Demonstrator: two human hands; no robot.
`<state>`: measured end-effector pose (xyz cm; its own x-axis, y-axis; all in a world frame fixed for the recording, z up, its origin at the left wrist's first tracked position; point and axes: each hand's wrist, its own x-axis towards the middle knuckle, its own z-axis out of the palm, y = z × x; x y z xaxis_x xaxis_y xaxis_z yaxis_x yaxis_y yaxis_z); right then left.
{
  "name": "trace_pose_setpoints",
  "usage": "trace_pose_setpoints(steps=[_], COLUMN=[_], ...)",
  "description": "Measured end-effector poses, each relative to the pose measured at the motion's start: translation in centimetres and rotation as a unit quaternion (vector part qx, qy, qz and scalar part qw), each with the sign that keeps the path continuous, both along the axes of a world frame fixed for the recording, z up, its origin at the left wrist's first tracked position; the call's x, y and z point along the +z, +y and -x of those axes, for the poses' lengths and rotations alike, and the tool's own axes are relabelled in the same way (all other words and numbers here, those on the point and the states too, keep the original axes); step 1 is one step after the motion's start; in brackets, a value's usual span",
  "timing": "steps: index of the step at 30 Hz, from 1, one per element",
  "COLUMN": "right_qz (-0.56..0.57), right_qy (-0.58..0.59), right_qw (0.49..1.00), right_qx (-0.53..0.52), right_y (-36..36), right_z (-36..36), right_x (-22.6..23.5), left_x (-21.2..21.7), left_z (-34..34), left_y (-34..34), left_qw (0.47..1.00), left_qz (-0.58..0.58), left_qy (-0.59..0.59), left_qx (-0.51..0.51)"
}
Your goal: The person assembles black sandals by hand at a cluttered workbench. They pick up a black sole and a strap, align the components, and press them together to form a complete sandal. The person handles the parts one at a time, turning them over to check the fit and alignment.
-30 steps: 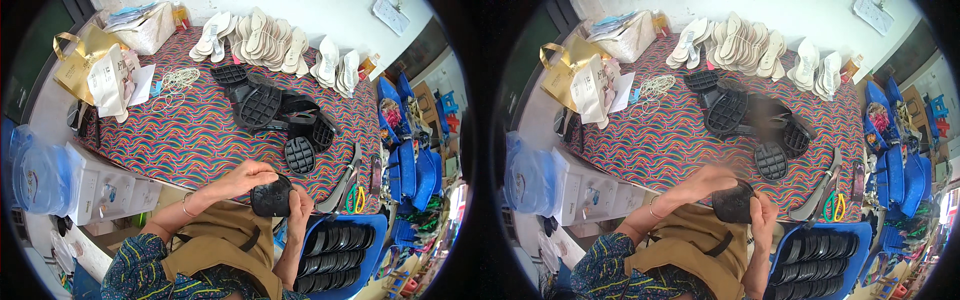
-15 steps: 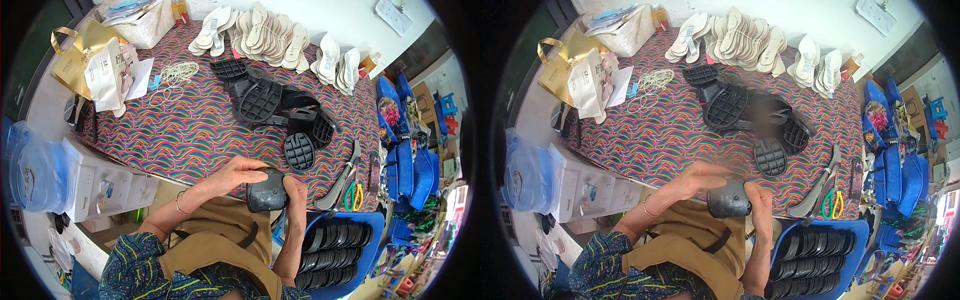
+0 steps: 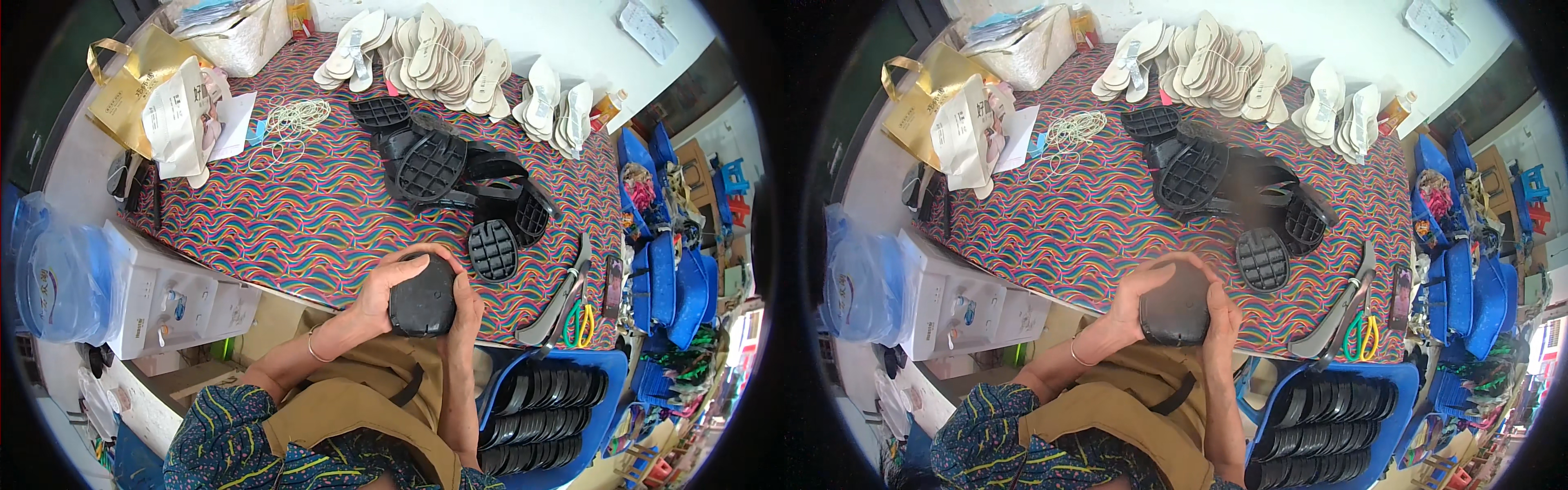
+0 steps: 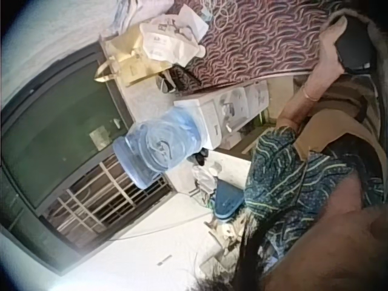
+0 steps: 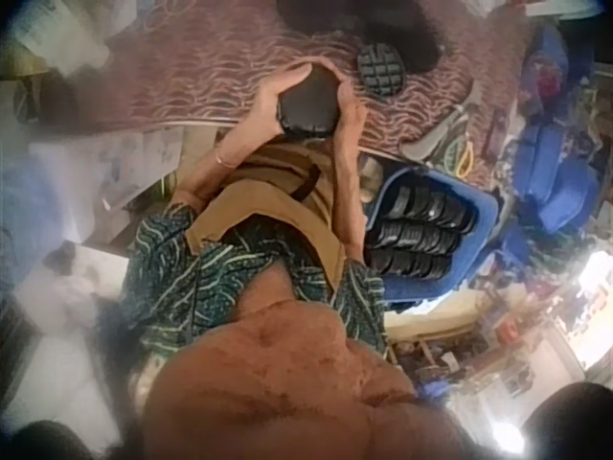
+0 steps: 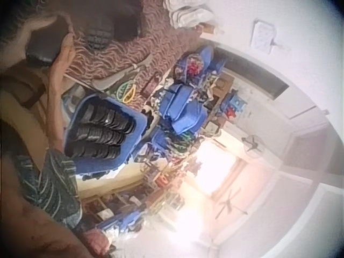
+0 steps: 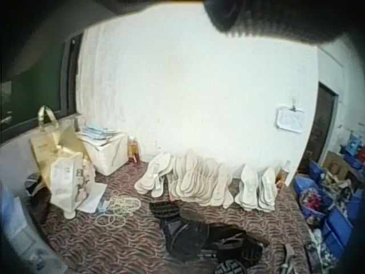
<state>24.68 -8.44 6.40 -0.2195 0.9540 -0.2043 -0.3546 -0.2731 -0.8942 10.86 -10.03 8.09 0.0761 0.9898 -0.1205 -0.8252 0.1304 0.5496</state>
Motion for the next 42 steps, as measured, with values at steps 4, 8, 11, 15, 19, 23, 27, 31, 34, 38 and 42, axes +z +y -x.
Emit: trace_pose_setpoints(steps=[4,8,11,15,19,23,27,31,34,38,42], right_qz=[-0.054,-0.045,-0.049,-0.005,0.045,0.015,-0.005,-0.018,-0.035,0.000,-0.013], right_qy=[-0.024,-0.012,-0.011,0.051,0.151,0.093,0.079,0.061,0.071,0.128,0.103], right_qw=[0.998,0.996,0.997,0.999,0.987,0.995,0.997,0.998,0.997,0.991,0.993], right_qx=[-0.026,-0.080,-0.064,0.012,0.029,0.018,0.018,0.029,-0.004,0.027,0.049], right_y=[-1.7,-2.6,-2.0,-0.1,-0.3,-0.8,-0.5,-0.4,-0.2,-0.2,-0.7], right_z=[0.2,1.1,0.1,-1.6,-0.8,-1.0,-1.8,-1.6,-0.9,-1.4,-0.4], right_x=[-1.6,-1.2,-2.0,-2.6,-0.8,-2.1,-3.4,-2.5,-3.1,-4.0,-1.0], left_x=[-0.2,-0.8,-0.6,-0.9,-0.9,-1.3,-0.7,-0.7,-0.5,-0.9,-1.1], left_z=[1.0,0.5,0.5,1.2,1.7,1.9,1.9,2.1,1.9,1.5,1.7], left_y=[0.8,1.0,1.0,1.2,1.7,1.7,1.5,1.5,1.6,1.9,1.9], left_qw=[0.999,0.999,0.998,0.998,0.995,0.994,0.997,0.997,0.997,0.998,0.995], left_qz=[-0.012,-0.036,-0.054,-0.058,-0.044,-0.016,-0.071,-0.082,-0.081,-0.042,-0.021], left_qy=[-0.034,-0.039,0.002,-0.006,-0.087,-0.108,-0.028,-0.004,0.012,-0.038,-0.092], left_qx=[0.000,0.010,0.010,0.005,0.016,0.031,0.030,0.014,0.013,0.030,0.038])
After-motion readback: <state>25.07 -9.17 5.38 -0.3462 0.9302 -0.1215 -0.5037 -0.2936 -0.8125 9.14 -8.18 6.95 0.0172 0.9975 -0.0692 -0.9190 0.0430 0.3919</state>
